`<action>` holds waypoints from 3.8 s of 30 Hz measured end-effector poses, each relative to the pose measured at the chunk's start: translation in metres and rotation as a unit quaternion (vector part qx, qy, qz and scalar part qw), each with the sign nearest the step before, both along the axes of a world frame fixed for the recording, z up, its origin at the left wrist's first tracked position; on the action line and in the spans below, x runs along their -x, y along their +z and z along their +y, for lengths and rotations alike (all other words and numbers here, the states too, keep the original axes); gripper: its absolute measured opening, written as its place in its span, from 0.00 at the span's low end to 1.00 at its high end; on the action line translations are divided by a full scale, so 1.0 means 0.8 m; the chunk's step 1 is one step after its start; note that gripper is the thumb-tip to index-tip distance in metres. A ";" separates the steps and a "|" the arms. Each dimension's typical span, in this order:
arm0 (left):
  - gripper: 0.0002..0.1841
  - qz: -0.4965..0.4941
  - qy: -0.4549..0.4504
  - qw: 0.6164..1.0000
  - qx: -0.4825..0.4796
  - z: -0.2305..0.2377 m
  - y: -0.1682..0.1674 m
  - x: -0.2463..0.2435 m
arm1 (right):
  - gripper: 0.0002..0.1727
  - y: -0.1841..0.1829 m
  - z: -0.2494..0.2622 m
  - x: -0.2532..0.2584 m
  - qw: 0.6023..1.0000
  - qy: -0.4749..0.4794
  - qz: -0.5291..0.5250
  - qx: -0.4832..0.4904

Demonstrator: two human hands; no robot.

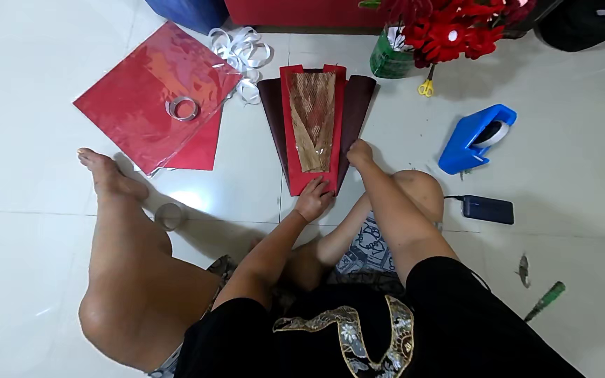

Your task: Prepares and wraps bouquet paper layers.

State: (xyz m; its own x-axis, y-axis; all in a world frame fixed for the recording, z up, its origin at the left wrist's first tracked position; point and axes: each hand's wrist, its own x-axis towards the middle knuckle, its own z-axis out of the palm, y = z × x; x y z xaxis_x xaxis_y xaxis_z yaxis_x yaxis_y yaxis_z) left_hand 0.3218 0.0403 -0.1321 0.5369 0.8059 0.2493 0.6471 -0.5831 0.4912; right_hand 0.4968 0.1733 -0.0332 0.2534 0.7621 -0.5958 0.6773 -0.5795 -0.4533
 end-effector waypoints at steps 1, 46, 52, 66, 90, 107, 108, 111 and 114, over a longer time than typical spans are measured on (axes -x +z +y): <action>0.16 0.002 -0.001 1.000 -0.001 -0.001 0.000 0.000 | 0.20 0.002 0.001 0.001 1.000 0.005 -0.016 -0.005; 0.14 -0.052 0.022 0.997 -0.044 -0.005 -0.002 0.000 | 0.36 -0.008 0.018 -0.007 0.996 -0.018 0.022 -0.082; 0.14 -0.039 0.020 0.999 -0.033 -0.005 -0.003 0.000 | 0.37 -0.009 0.018 -0.008 0.997 -0.012 0.014 -0.079; 0.17 0.006 -0.007 1.000 0.029 -0.004 0.005 0.003 | 0.66 -0.005 0.004 0.002 0.997 -0.074 0.029 0.012; 0.16 -0.029 0.027 0.999 0.031 -0.007 0.001 -0.003 | 0.57 0.015 -0.046 0.022 0.998 0.040 -0.030 0.045; 0.15 -0.030 0.026 0.999 0.007 -0.008 0.002 -0.003 | 0.57 0.009 -0.048 0.023 0.997 0.045 -0.043 0.039; 0.16 -0.029 0.025 0.999 0.008 -0.008 0.002 -0.003 | 0.57 0.009 -0.048 0.022 0.997 0.047 -0.043 0.040; 0.16 -0.027 0.027 0.999 -0.003 -0.008 0.001 -0.003 | 0.57 0.009 -0.048 0.022 0.997 0.048 -0.043 0.041; 0.16 -0.026 0.029 0.999 0.001 -0.008 0.000 -0.003 | 0.57 0.010 -0.048 0.023 0.997 0.048 -0.043 0.045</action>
State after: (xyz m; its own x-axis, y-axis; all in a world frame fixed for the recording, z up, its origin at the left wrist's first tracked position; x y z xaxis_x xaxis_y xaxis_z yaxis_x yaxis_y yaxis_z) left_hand 0.3245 0.0340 -0.1321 0.4750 0.8364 0.2737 0.6531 -0.5435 0.5274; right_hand 0.4786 0.1351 -0.0251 0.2349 0.7299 -0.6419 0.7661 -0.5455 -0.3399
